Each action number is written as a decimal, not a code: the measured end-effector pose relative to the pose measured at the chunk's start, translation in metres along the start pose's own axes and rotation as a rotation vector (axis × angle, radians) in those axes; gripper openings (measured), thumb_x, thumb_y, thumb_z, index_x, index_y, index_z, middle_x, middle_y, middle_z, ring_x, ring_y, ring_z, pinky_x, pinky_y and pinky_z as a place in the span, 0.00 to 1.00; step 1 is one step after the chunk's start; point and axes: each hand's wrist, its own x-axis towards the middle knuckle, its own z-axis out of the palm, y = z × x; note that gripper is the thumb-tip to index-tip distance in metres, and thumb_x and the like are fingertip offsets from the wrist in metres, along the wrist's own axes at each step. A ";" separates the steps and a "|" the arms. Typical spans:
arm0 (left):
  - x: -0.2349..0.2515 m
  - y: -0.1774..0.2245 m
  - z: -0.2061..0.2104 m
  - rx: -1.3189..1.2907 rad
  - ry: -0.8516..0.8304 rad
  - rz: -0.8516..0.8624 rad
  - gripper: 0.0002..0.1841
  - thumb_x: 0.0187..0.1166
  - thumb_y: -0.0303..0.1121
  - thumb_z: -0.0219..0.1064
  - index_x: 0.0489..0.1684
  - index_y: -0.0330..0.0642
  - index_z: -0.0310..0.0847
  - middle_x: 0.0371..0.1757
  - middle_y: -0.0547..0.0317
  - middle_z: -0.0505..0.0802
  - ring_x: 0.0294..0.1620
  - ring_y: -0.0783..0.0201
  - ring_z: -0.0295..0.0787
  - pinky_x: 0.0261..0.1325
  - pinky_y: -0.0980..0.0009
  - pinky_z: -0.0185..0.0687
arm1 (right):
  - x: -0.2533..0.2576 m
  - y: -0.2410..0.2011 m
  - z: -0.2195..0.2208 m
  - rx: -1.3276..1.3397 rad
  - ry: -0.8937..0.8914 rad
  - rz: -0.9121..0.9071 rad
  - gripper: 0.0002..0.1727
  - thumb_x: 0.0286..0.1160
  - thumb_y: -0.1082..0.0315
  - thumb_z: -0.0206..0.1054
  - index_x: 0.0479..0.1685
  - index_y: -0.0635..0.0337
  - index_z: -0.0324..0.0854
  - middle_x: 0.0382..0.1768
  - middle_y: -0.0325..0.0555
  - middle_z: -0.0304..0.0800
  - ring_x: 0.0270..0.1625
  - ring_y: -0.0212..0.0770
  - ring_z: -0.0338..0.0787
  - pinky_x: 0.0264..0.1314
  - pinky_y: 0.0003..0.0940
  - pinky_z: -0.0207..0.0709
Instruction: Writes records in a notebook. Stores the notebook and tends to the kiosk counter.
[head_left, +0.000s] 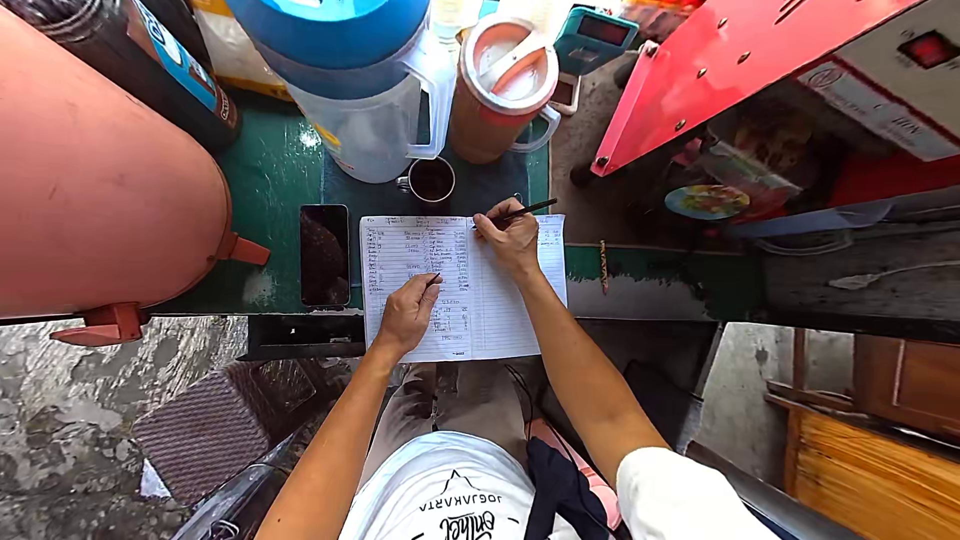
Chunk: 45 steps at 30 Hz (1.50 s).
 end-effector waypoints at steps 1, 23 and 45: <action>0.000 0.000 -0.001 0.000 -0.001 0.000 0.16 0.92 0.36 0.54 0.60 0.36 0.86 0.51 0.53 0.94 0.46 0.68 0.92 0.56 0.69 0.89 | 0.000 0.000 0.000 -0.021 -0.005 -0.016 0.10 0.67 0.70 0.80 0.35 0.60 0.81 0.25 0.40 0.92 0.25 0.34 0.92 0.30 0.32 0.90; 0.000 0.000 -0.002 -0.019 -0.003 0.008 0.16 0.92 0.35 0.55 0.61 0.35 0.86 0.51 0.53 0.94 0.46 0.68 0.92 0.56 0.70 0.88 | 0.000 0.004 -0.001 -0.065 -0.003 -0.087 0.10 0.67 0.71 0.79 0.32 0.58 0.80 0.22 0.38 0.88 0.20 0.30 0.86 0.25 0.28 0.84; 0.000 0.000 -0.001 -0.016 0.004 0.008 0.16 0.92 0.35 0.55 0.60 0.34 0.86 0.52 0.53 0.94 0.47 0.67 0.93 0.58 0.69 0.89 | 0.002 0.005 -0.003 -0.070 0.006 -0.111 0.09 0.66 0.72 0.78 0.30 0.58 0.80 0.21 0.37 0.86 0.20 0.30 0.85 0.24 0.27 0.82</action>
